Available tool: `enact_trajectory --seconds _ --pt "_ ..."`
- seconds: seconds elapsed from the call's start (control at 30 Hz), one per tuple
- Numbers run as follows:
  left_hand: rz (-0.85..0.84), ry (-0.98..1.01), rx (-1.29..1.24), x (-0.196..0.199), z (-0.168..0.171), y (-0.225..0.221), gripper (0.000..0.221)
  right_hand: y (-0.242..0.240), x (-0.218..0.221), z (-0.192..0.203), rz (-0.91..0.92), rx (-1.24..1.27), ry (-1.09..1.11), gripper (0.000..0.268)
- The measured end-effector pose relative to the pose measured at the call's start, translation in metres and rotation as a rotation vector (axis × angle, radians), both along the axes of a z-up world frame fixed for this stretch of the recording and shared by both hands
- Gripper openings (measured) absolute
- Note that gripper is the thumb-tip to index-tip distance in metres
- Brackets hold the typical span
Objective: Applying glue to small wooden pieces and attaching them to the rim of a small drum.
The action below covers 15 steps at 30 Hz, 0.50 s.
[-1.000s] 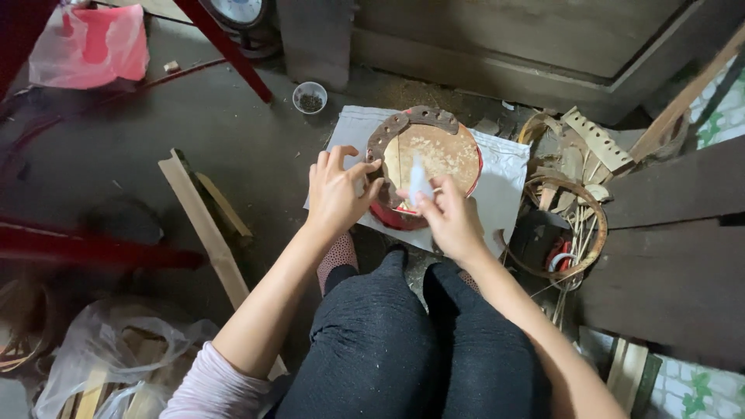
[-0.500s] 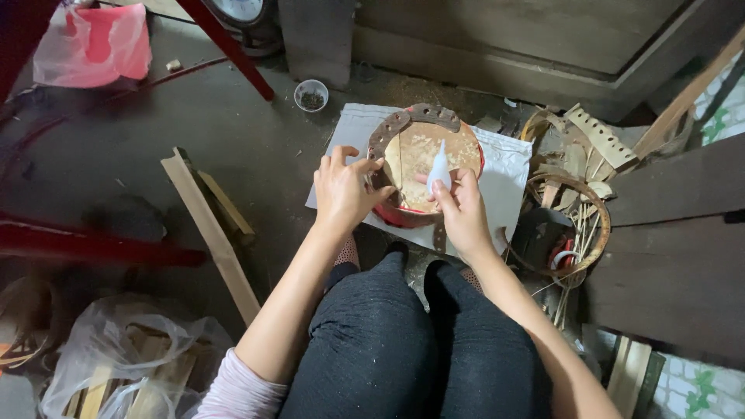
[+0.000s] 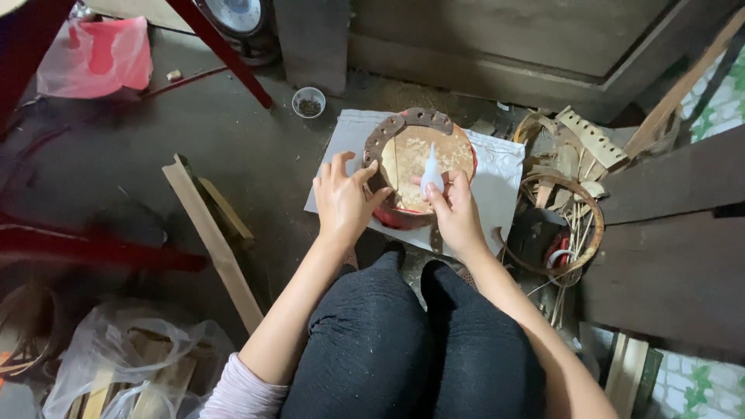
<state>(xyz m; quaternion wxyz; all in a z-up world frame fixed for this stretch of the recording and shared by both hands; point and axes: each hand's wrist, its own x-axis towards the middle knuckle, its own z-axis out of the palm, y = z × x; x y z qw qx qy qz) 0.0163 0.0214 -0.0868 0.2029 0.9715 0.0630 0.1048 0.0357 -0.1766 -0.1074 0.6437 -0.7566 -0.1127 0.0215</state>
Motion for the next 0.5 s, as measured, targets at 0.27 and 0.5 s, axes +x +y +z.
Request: enact_trajectory --seconds 0.27,0.5 --pt "0.026 0.017 0.033 0.002 -0.01 0.001 0.053 0.0 0.002 -0.004 0.003 -0.026 0.015 0.022" --pt "0.087 0.07 -0.04 0.006 -0.029 0.0 0.055 0.0 0.0 -0.004 0.009 0.003 0.035 0.021"
